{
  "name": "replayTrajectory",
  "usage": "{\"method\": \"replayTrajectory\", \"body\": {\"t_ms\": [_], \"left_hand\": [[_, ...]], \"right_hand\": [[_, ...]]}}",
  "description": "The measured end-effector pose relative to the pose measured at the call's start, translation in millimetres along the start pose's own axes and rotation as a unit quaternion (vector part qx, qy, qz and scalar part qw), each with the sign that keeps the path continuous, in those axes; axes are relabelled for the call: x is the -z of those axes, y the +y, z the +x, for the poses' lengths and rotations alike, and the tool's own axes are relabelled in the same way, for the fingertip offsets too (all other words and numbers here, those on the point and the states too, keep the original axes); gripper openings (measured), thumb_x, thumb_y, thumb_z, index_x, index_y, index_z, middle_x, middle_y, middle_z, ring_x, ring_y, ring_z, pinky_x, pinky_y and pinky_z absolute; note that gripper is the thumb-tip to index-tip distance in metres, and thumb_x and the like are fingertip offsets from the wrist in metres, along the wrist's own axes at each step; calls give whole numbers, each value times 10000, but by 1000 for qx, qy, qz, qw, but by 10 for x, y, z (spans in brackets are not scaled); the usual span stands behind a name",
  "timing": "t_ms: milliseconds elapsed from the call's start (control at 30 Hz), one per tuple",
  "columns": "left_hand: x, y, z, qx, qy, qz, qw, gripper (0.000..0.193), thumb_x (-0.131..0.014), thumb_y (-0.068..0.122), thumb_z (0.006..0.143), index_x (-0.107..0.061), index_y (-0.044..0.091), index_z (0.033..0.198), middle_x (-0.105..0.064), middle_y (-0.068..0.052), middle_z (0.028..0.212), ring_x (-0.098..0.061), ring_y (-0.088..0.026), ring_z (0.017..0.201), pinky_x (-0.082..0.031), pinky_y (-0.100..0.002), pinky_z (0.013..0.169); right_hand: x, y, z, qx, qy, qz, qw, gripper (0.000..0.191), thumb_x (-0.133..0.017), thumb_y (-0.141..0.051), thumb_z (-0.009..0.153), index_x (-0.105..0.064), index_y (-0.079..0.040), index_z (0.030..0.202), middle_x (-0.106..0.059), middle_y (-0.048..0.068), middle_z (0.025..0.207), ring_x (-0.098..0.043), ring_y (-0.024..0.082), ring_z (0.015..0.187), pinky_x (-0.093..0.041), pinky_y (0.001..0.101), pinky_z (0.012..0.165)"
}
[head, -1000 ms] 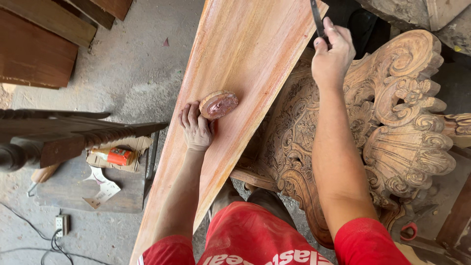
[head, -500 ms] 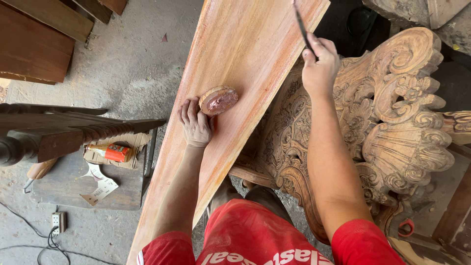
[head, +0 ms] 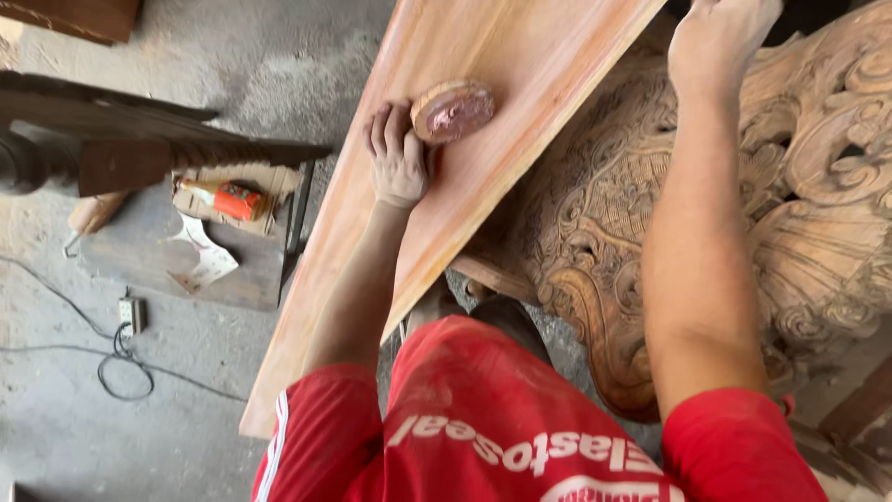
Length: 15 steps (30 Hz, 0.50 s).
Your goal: The person carries a round wooden pad topped with pink wood filler and a small knife, walking through a furniture workshop. They stop at a long wooden board, hold the pad against it, and use the knife to spread the pink filler onto the board's surface.
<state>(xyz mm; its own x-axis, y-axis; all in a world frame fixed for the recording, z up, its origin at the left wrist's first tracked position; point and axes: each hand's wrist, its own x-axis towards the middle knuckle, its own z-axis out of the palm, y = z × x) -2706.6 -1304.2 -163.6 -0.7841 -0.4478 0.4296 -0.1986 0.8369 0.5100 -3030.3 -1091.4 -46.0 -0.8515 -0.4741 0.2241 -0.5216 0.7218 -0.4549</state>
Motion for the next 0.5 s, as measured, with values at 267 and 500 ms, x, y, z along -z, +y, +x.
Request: {"method": "replayTrajectory", "body": {"t_ms": [267, 500], "left_hand": [[-16, 46, 27, 17, -24, 8, 1000, 328, -719, 270, 979, -619, 16, 1159, -447, -187, 1545, -352, -418, 1454, -236, -593, 1218], [-35, 59, 9, 19, -33, 24, 999, 331, -717, 276, 968, -608, 16, 1140, -442, -194, 1549, -336, -426, 1459, -214, -598, 1220]], "right_hand": [[213, -187, -142, 143, 36, 13, 989, 386, -651, 172, 929, -741, 49, 1283, -666, 156, 1160, -677, 277, 1013, -564, 370, 841], [265, -274, 109, 17, -14, 79, 997, 298, -635, 93, 1040, -749, -36, 1283, -699, 89, 1236, -707, 190, 1039, -614, 277, 891]]}}
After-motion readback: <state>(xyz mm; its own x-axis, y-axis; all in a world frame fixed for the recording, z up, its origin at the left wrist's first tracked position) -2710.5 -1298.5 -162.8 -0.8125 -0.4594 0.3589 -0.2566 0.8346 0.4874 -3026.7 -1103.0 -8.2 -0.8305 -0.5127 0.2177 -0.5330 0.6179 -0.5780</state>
